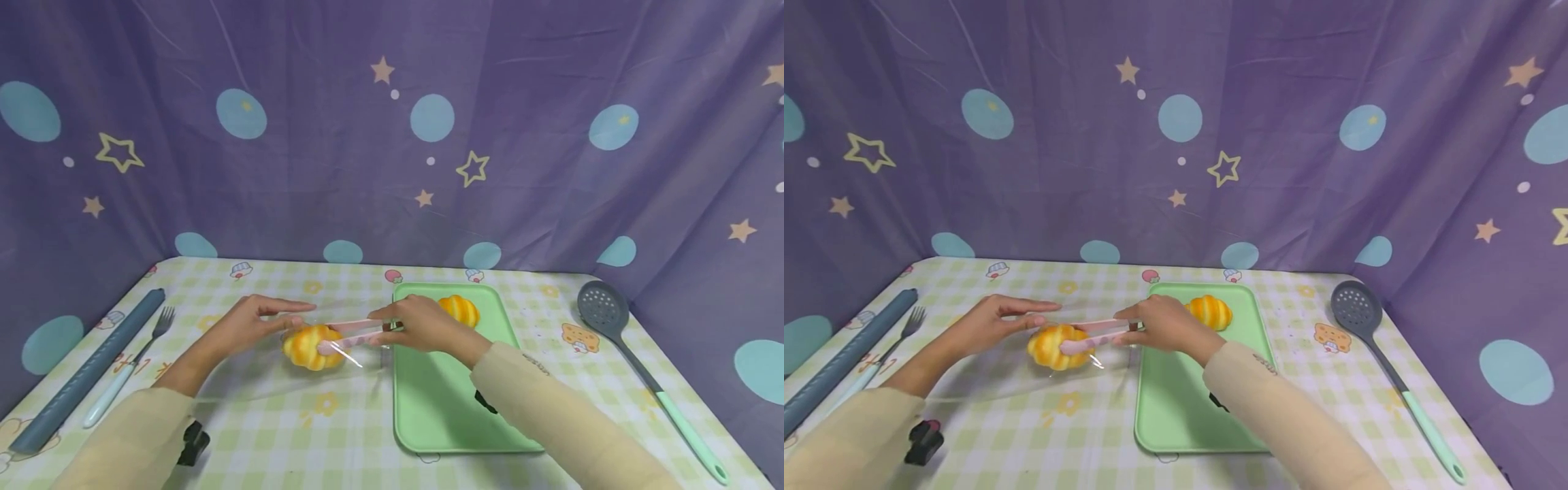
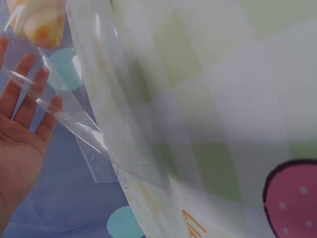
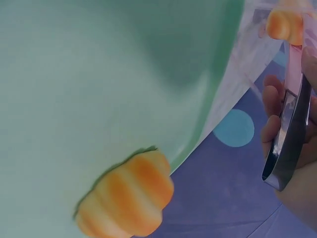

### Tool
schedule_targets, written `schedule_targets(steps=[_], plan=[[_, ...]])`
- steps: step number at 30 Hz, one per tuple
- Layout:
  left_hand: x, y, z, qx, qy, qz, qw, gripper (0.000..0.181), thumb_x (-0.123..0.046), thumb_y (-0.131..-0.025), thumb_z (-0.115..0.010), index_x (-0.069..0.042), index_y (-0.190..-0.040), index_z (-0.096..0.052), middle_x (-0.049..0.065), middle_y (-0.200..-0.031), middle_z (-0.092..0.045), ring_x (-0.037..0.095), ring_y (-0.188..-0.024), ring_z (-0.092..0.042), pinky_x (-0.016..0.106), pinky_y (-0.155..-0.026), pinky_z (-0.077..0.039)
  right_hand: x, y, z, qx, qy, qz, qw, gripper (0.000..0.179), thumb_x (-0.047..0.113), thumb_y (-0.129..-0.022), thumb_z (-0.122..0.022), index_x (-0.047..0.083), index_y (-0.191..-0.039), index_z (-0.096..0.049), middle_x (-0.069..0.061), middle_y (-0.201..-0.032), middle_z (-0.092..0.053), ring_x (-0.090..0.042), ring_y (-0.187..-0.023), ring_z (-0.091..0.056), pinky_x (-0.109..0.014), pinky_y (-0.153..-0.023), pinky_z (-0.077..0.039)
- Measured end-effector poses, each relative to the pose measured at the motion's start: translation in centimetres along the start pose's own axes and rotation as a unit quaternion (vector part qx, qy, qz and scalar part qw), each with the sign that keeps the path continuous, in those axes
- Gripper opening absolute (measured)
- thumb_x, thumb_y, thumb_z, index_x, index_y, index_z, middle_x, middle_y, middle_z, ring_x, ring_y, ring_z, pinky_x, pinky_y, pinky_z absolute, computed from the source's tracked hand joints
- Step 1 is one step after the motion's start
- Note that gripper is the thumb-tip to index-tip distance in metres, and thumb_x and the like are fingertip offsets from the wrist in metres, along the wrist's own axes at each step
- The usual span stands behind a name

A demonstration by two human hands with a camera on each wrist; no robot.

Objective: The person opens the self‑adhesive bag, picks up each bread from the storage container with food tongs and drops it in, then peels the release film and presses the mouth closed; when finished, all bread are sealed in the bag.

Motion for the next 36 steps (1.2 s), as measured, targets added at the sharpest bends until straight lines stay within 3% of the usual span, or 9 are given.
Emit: schedule_targets(steps=[8, 17, 23, 28, 36], plan=[[-0.4, -0.1, 0.3, -0.005, 0.011, 0.002, 0.9999, 0.031, -0.025, -0.099, -0.069, -0.015, -0.128, -0.073, 0.005, -0.127, -0.07, 0.036, -0.126, -0.059, 0.059, -0.102, -0.047, 1.5, -2.0, -0.7, 0.036, 0.018, 0.015, 0.9991, 0.048, 0.04, -0.095, -0.072, 0.017, -0.137, -0.067, 0.01, -0.094, -0.075, -0.008, -0.079, -0.065, -0.027, -0.073, -0.051], [-0.7, -0.3, 0.5, -0.009, 0.022, -0.022, 0.9995, 0.03, -0.018, -0.099, -0.069, -0.012, -0.128, -0.073, 0.006, -0.126, -0.071, 0.035, -0.123, -0.062, 0.058, -0.099, -0.05, 2.9, -3.6, -1.1, 0.036, 0.031, 0.039, 0.9981, 0.043, 0.034, -0.096, -0.073, 0.014, -0.134, -0.069, 0.008, -0.091, -0.075, -0.01, -0.079, -0.067, -0.025, -0.072, -0.052], [-0.7, -0.4, 0.4, -0.004, 0.026, -0.022, 0.9994, 0.029, -0.019, -0.1, -0.068, -0.012, -0.127, -0.074, 0.006, -0.127, -0.07, 0.036, -0.122, -0.062, 0.058, -0.098, -0.05, 3.5, -4.4, -1.6, 0.05, 0.042, 0.035, 0.9973, 0.042, 0.035, -0.095, -0.075, 0.019, -0.133, -0.07, 0.01, -0.088, -0.073, -0.007, -0.074, -0.062, -0.023, -0.068, -0.05], [-0.6, -0.4, 0.1, 0.002, 0.027, -0.018, 0.9995, 0.028, -0.019, -0.1, -0.068, -0.012, -0.126, -0.074, 0.007, -0.128, -0.07, 0.036, -0.123, -0.062, 0.058, -0.098, -0.051, 3.8, -4.6, -2.1, 0.066, 0.043, 0.029, 0.9965, 0.051, 0.045, -0.09, -0.077, 0.02, -0.133, -0.07, 0.015, -0.082, -0.068, -0.004, -0.069, -0.057, -0.021, -0.063, -0.046], [0.0, -0.2, -0.1, 0.008, 0.02, -0.006, 0.9997, 0.029, -0.023, -0.099, -0.069, -0.014, -0.125, -0.075, 0.004, -0.126, -0.071, 0.033, -0.12, -0.064, 0.053, -0.095, -0.053, 3.4, -4.2, -2.1, 0.068, 0.035, 0.019, 0.9969, 0.058, 0.049, -0.086, -0.079, 0.02, -0.135, -0.068, 0.008, -0.095, -0.072, -0.005, -0.074, -0.059, -0.023, -0.07, -0.049]])
Point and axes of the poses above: each hand's wrist, its own y-axis away from the middle knuckle, its own z-axis out of the back of the hand, x = y × z, the point moved 9 cm from there along -y, towards the middle knuckle
